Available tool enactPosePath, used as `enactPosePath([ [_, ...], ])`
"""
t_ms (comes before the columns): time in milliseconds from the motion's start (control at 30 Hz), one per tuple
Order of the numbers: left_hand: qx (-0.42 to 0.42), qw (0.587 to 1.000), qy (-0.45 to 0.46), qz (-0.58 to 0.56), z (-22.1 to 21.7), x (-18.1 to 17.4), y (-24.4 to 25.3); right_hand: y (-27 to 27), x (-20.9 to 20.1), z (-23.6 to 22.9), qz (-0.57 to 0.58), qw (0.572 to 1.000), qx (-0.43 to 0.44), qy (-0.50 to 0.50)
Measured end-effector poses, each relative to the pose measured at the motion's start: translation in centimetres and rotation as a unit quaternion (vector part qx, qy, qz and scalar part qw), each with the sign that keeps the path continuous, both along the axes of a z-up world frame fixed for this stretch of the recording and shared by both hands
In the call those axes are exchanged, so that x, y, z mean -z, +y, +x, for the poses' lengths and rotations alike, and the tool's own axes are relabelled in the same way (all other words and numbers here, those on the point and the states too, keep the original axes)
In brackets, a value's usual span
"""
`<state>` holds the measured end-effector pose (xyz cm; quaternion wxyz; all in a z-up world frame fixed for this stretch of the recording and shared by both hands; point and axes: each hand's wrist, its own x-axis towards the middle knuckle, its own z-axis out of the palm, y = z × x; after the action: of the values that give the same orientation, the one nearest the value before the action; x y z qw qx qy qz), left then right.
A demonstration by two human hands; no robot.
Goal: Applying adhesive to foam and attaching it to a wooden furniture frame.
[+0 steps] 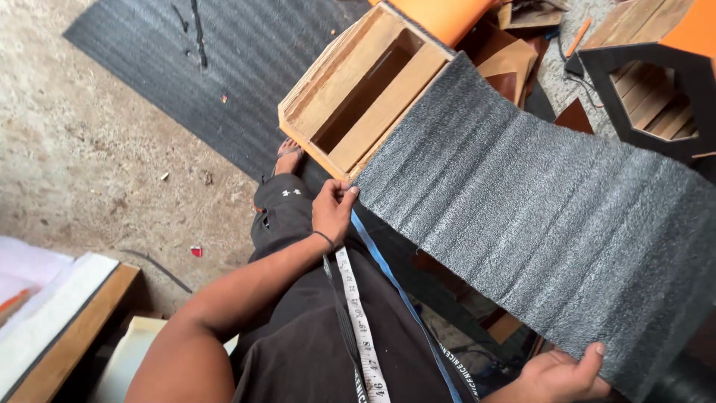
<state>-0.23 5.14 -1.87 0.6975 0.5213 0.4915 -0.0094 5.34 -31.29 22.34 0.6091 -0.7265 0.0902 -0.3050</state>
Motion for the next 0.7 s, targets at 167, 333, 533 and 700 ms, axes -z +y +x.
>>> enactPosePath([
  [167,-0.001,1.0,-0.019,0.012,0.3,-0.5,0.8,-3.6,2.1,-2.1,-0.054,0.996,-0.007,0.067],
  [333,0.031,0.998,0.019,0.05,0.7,-1.4,1.4,-1.4,2.0,-2.5,-0.003,0.991,-0.046,0.123],
  [533,0.049,0.996,0.041,0.062,0.9,-1.6,1.5,0.5,2.1,-2.6,0.009,0.983,0.03,0.179],
  [700,0.078,0.99,0.038,0.11,0.9,-1.2,1.2,-1.3,3.6,-3.2,0.0,0.975,0.027,0.222],
])
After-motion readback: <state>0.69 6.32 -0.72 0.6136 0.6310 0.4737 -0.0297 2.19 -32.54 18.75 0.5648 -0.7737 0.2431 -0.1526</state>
